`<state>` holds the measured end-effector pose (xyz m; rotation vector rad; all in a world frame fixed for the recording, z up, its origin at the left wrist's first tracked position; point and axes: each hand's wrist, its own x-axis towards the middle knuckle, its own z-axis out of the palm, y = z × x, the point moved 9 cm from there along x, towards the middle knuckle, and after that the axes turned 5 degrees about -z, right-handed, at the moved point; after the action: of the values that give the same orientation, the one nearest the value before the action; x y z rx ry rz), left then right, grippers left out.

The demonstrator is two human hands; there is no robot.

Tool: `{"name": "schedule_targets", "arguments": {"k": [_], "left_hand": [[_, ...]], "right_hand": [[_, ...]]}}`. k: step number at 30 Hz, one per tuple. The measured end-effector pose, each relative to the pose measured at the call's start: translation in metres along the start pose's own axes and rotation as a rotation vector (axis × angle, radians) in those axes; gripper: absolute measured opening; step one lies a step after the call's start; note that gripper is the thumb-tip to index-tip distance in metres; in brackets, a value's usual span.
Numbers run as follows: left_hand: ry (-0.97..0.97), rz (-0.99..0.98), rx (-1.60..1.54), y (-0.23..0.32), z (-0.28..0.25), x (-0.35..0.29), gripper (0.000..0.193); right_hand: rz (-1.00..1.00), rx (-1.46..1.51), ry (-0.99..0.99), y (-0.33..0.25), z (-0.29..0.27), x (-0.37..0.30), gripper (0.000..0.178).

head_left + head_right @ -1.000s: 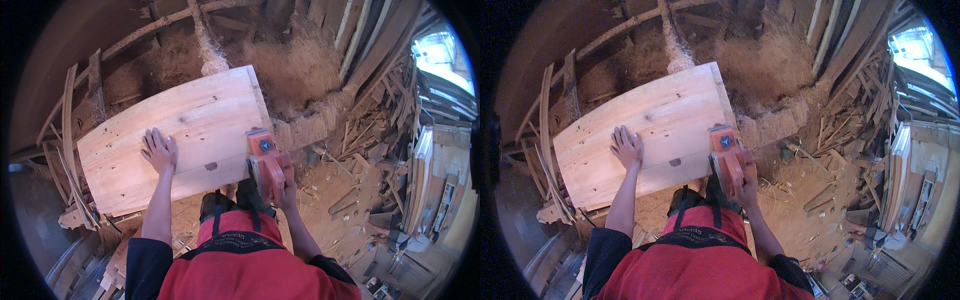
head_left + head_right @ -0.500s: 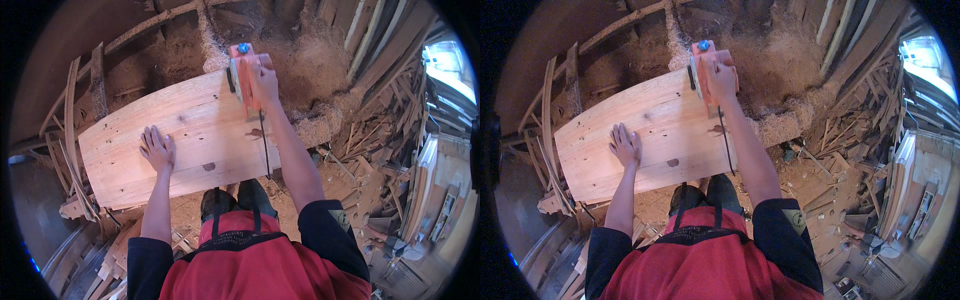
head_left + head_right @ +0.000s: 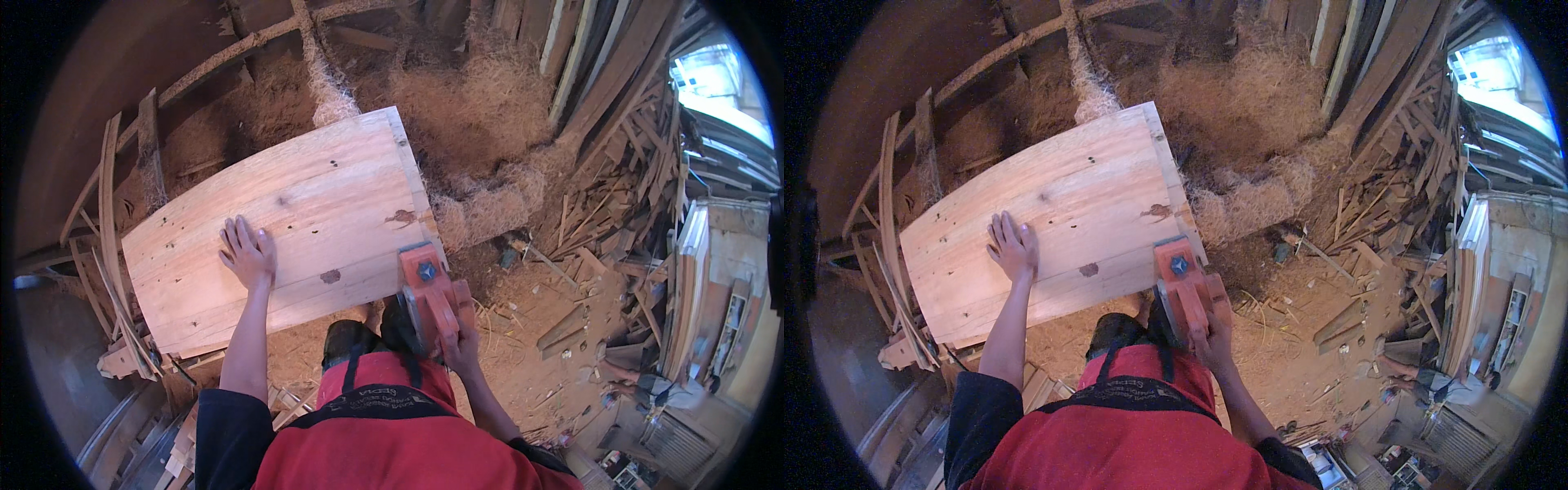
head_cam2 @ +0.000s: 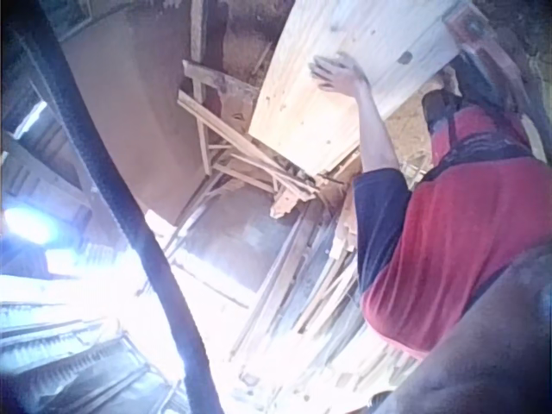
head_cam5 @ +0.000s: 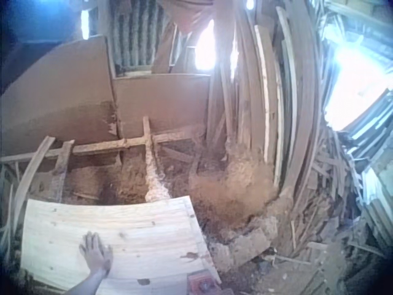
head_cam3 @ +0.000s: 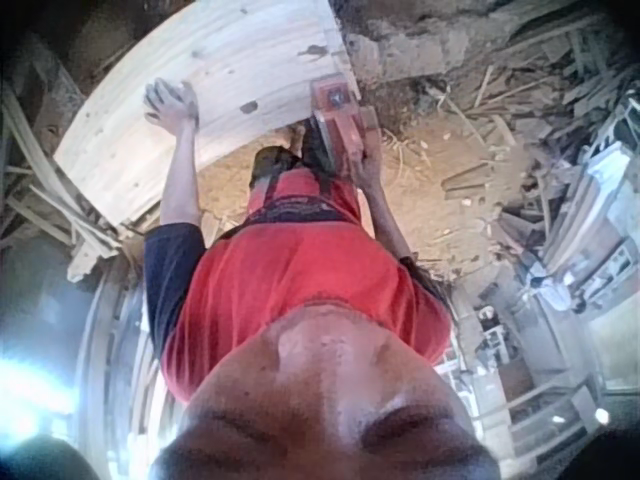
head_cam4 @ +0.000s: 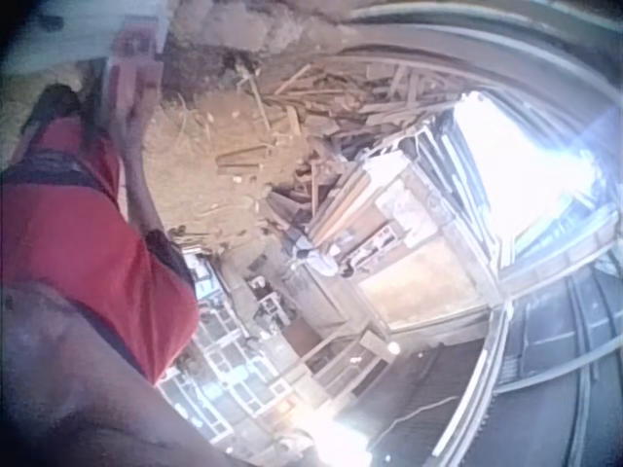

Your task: The person applies glue to small wooden pegs, inserts them into a wooden board, and uses a power sander to smooth the surface of the board.

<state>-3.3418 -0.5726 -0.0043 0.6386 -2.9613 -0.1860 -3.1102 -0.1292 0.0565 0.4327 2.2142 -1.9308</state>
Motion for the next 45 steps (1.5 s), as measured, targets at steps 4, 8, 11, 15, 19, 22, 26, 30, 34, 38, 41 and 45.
{"name": "schedule_targets", "arguments": {"k": [4, 8, 11, 15, 19, 22, 26, 30, 34, 38, 41, 45], "left_hand": [[-0.033, -0.023, -0.002, 0.003, -0.003, 0.002, 0.066], [-0.029, -0.009, -0.006, 0.001, -0.004, 0.001, 0.065], [-0.046, -0.031, -0.026, -0.001, -0.007, 0.000, 0.065], [-0.045, -0.023, -0.005, -0.004, -0.002, 0.000, 0.065], [-0.036, 0.008, -0.049, 0.007, -0.003, 0.004, 0.064], [-0.039, -0.016, -0.038, 0.000, -0.002, 0.003, 0.064], [-0.014, -0.019, -0.054, -0.006, -0.004, -0.002, 0.065], [-0.004, -0.019, -0.041, -0.002, -0.003, 0.002, 0.065], [0.004, -0.017, -0.053, -0.001, -0.004, 0.003, 0.064], [0.003, -0.019, -0.055, -0.001, -0.004, 0.003, 0.064], [-0.009, -0.028, -0.070, -0.004, -0.007, 0.002, 0.064], [-0.020, -0.030, -0.056, -0.011, -0.006, 0.001, 0.065]], "right_hand": [[0.006, 0.027, 0.026, -0.037, 0.019, 0.078, 0.033], [-0.132, -0.025, 0.079, -0.067, 0.040, 0.183, 0.040], [-0.337, -0.155, 0.125, -0.110, 0.057, 0.274, 0.053], [-0.454, -0.263, 0.228, -0.166, 0.075, 0.373, 0.062], [-0.323, -0.157, 0.168, -0.145, 0.072, 0.382, 0.061], [-0.327, -0.164, 0.082, -0.113, 0.069, 0.296, 0.056], [-0.114, -0.017, -0.038, -0.069, 0.055, 0.129, 0.039], [-0.042, 0.030, -0.047, -0.009, 0.037, 0.000, 0.032], [-0.028, -0.005, -0.024, -0.022, 0.043, 0.008, 0.034], [-0.039, 0.074, -0.004, -0.053, 0.068, 0.087, 0.037], [-0.101, 0.028, -0.011, -0.085, 0.091, 0.166, 0.043], [-0.346, -0.093, 0.065, -0.118, 0.126, 0.291, 0.049]]}}
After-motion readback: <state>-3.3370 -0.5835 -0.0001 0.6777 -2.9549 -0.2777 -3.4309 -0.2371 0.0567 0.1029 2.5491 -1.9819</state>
